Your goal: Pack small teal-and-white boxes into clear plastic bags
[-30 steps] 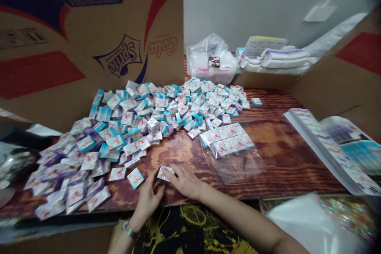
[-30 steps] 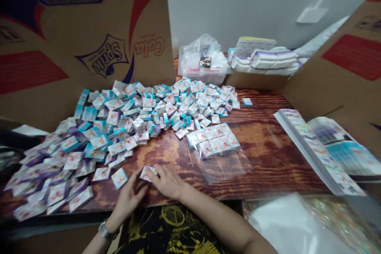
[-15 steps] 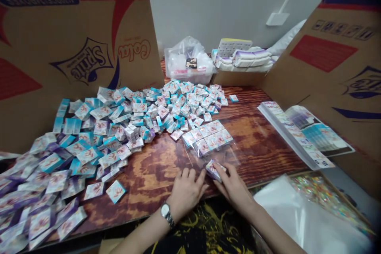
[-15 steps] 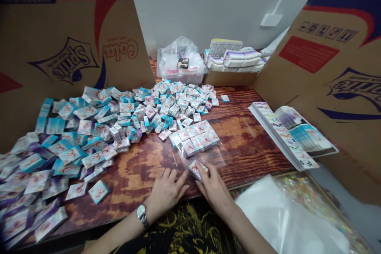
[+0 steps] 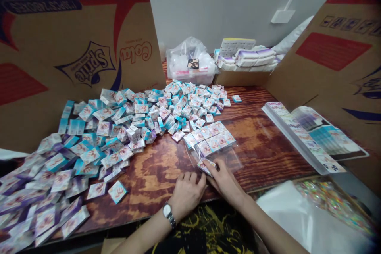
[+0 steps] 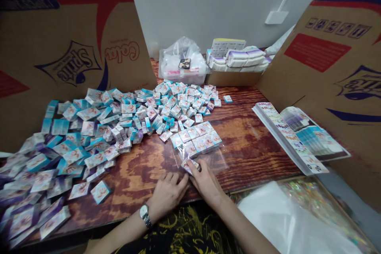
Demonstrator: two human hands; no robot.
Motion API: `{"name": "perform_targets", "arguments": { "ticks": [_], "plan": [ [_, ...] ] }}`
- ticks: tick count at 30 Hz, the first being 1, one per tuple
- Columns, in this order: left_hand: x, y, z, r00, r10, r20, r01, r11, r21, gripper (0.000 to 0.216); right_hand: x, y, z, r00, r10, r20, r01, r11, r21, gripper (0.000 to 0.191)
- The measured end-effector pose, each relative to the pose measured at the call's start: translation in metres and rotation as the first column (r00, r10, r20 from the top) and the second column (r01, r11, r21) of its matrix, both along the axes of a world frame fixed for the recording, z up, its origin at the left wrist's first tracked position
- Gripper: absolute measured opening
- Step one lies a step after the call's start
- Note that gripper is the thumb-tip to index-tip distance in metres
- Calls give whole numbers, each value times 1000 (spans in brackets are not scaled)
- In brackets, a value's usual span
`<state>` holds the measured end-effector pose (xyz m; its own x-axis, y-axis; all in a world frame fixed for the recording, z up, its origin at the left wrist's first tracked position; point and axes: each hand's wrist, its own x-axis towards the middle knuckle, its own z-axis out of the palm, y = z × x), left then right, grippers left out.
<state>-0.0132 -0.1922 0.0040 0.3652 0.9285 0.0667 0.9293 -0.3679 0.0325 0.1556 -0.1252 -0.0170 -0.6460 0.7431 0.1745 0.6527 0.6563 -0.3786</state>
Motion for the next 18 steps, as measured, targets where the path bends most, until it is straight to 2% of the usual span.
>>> {"name": "perform_targets", "arguments": {
  "ticks": [4,7,12,18],
  "plan": [
    [-1,3,-1,996,79,46,-77,996,-53,20,-5,-1,-2,998,18,-59,-18,1000,-5,49],
    [-3,1,-8,978,123,166,-111,991,-79,18,-11,0,-5,995,8,-98,-10,1000,-22,49],
    [-6,0,-21,890,200,409,-169,979,-112,21,-22,0,-14,982,-56,-182,54,998,-14,51],
    [-13,2,-23,795,287,535,-222,958,-184,24,-30,-4,-24,978,-111,-175,120,992,38,50]
  ]
}}
